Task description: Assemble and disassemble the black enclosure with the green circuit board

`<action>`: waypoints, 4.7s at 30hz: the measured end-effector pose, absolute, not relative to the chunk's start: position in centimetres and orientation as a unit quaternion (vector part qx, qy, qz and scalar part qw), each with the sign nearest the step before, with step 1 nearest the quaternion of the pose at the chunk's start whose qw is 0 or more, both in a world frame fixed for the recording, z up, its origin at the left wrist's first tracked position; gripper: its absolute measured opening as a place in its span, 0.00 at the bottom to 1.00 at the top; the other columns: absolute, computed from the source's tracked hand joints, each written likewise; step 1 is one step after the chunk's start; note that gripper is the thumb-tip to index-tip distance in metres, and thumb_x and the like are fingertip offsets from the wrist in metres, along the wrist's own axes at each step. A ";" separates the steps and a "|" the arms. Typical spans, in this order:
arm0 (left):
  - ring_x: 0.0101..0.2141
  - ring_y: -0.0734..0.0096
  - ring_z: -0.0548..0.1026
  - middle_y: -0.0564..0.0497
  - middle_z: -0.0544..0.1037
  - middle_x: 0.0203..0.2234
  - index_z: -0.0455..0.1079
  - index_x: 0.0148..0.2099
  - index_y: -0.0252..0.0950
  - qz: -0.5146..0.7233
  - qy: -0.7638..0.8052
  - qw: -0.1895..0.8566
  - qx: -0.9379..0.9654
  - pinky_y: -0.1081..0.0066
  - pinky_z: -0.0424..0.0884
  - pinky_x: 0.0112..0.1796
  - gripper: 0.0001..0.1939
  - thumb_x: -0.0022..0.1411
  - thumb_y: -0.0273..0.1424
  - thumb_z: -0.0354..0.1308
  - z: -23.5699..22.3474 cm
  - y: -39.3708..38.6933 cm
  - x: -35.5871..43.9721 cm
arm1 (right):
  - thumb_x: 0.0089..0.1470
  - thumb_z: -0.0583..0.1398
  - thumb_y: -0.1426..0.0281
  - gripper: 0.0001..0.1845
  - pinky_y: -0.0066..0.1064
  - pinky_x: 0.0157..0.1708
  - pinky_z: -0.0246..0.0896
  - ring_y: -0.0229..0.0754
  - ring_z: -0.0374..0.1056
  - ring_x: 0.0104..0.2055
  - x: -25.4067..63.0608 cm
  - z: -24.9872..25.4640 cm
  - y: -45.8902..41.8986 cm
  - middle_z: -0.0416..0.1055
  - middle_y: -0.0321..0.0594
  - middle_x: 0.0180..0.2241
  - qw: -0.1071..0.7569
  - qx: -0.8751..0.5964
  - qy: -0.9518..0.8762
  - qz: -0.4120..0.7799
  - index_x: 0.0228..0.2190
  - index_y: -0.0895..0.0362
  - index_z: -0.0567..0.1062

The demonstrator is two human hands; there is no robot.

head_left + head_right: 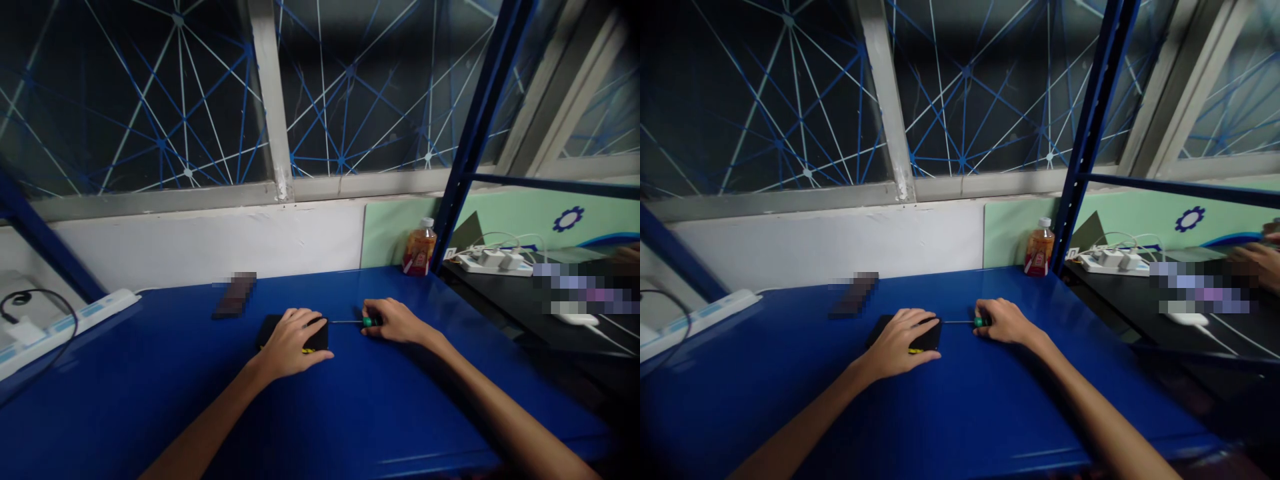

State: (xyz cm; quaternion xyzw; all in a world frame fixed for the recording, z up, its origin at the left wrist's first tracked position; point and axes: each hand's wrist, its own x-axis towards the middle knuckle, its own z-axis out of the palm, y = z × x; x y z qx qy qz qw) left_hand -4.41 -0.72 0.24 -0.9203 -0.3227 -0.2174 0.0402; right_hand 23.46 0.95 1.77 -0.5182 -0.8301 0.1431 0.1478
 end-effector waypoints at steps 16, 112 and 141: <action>0.55 0.51 0.66 0.43 0.70 0.54 0.66 0.57 0.40 -0.206 -0.282 0.045 -0.936 0.47 0.59 0.52 0.29 0.59 0.51 0.56 0.4 -1.4 -3.3 | 0.55 0.55 0.57 0.17 0.29 0.24 0.48 0.38 0.63 0.24 24.0 2.8 1.0 0.73 0.35 0.22 0.167 -0.514 -0.827 0.153 0.29 0.52 0.81; 0.52 0.51 0.68 0.42 0.71 0.53 0.68 0.56 0.40 -0.212 -0.343 0.065 -0.913 0.51 0.62 0.49 0.27 0.60 0.50 0.56 -1.1 0.7 -5.2 | 0.46 0.65 0.54 0.19 0.28 0.24 0.43 0.37 0.60 0.25 21.9 2.9 -1.0 0.67 0.33 0.21 0.116 -0.465 -0.867 0.136 0.32 0.55 0.71; 0.54 0.49 0.65 0.42 0.68 0.55 0.69 0.55 0.41 -0.246 -0.348 0.036 -0.904 0.48 0.62 0.51 0.24 0.60 0.45 0.59 -0.9 0.3 -4.9 | 0.53 0.60 0.53 0.19 0.28 0.26 0.47 0.37 0.63 0.26 23.1 2.8 -0.3 0.72 0.37 0.25 0.136 -0.439 -0.872 0.166 0.30 0.56 0.77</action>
